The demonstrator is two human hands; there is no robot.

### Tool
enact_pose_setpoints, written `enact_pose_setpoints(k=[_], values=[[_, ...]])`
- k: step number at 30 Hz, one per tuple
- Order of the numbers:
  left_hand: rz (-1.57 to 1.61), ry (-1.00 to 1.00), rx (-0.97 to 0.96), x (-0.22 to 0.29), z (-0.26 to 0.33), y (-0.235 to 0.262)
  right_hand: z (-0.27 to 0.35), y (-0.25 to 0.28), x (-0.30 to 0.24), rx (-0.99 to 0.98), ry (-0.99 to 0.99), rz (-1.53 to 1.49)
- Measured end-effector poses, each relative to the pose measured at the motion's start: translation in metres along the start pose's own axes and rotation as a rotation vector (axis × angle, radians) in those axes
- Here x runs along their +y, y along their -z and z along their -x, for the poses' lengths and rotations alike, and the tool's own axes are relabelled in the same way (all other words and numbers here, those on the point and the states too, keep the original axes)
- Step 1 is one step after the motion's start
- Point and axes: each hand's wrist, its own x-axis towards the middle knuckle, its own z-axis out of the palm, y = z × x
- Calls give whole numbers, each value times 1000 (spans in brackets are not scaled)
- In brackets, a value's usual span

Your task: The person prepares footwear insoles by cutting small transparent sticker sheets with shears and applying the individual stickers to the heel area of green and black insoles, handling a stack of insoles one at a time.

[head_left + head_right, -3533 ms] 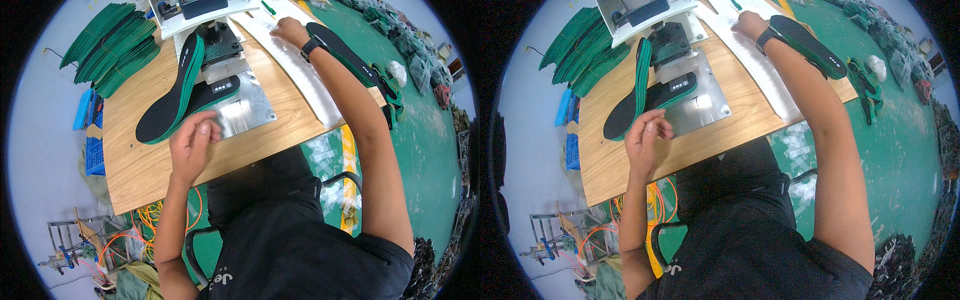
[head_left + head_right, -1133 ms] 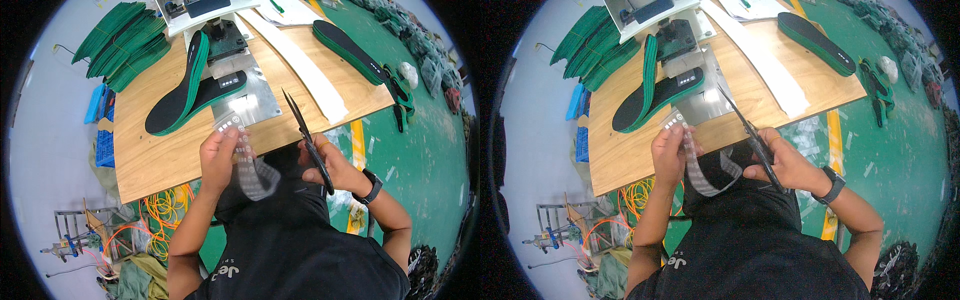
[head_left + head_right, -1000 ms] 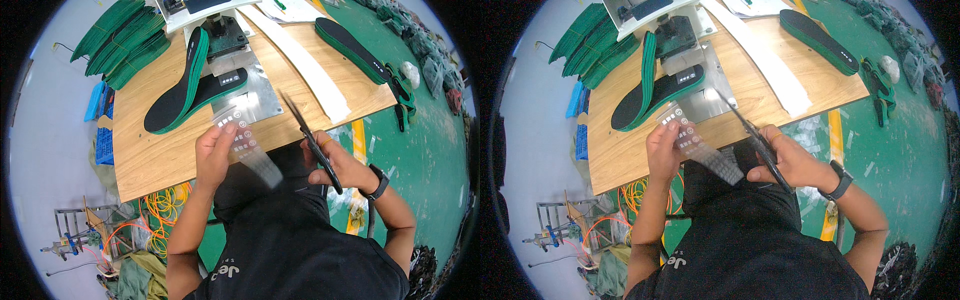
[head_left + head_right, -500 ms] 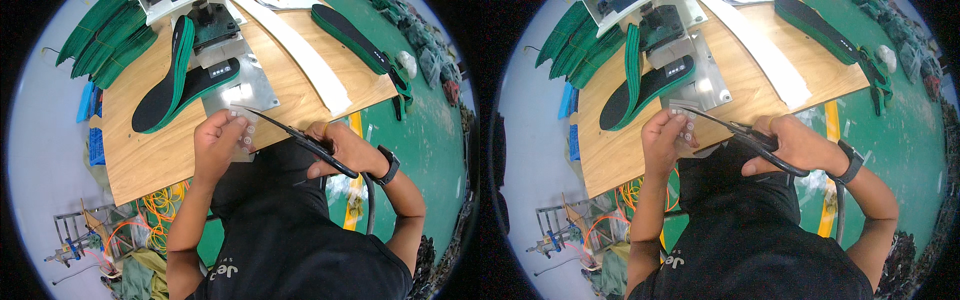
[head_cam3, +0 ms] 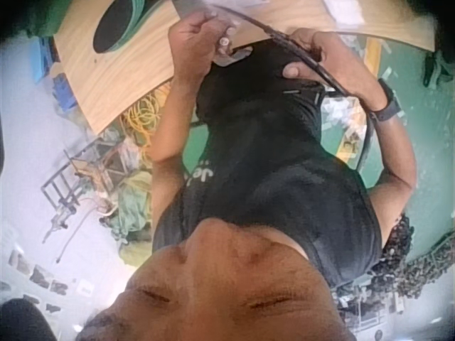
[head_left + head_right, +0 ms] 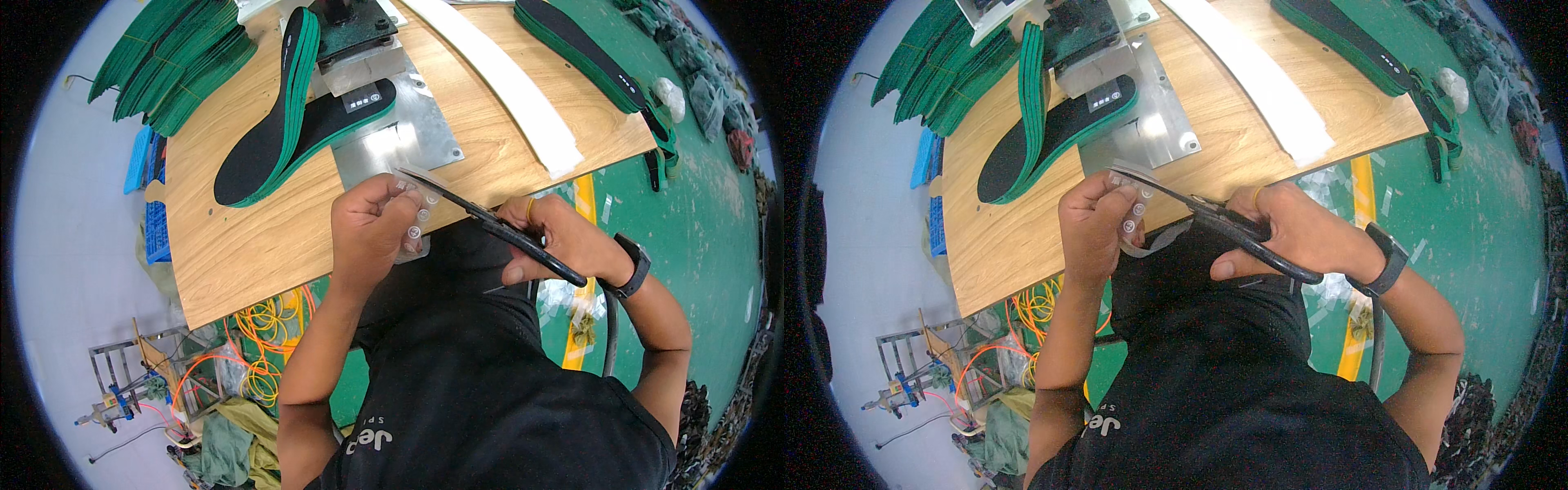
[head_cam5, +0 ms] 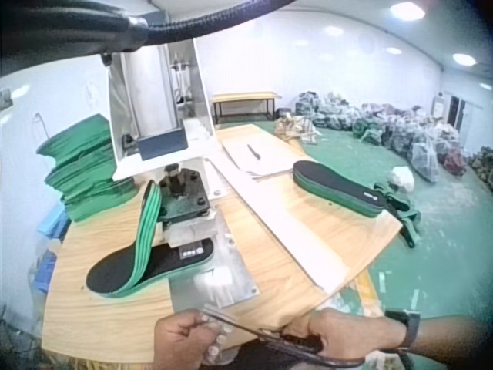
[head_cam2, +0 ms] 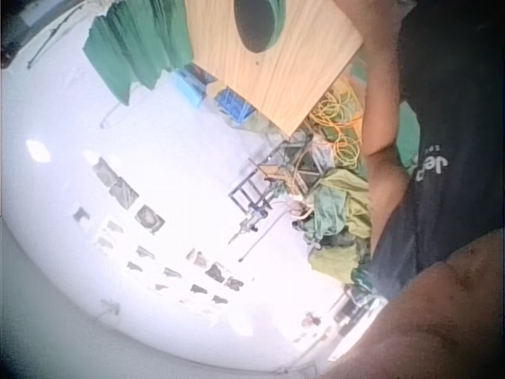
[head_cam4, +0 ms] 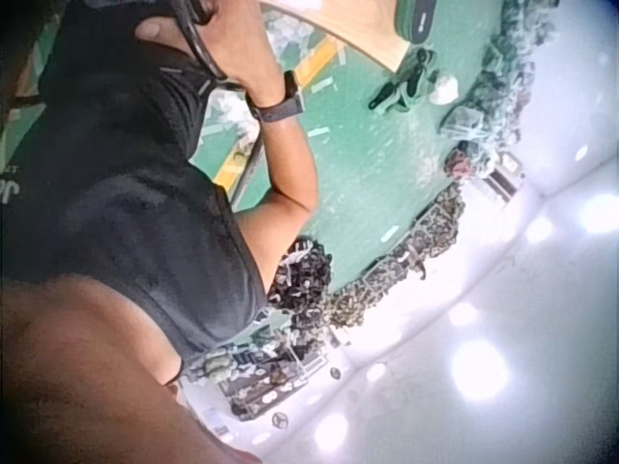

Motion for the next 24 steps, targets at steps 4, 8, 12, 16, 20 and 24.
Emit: enact_pose_setpoints(k=[4, 8, 12, 16, 20, 24], values=[[-17, -16, 13, -2, -1, 0, 3, -7, 13, 24, -5, -119], [-11, -29, 48, -1, 0, -4, 5, -7, 7, 48, 4, -22], [-87, -39, 41, -2, 2, -4, 9, -12, 4, 96, -22, 24], [-198, -45, -25, 3, 2, 1, 21, 1, 18, 388, 16, 164], [-724, -392, -23, -17, -9, 5, 24, 66, 40, 687, -195, 460], [-1055, -620, -365, -11, -2, -17, 6, 123, 78, 803, -11, 746]])
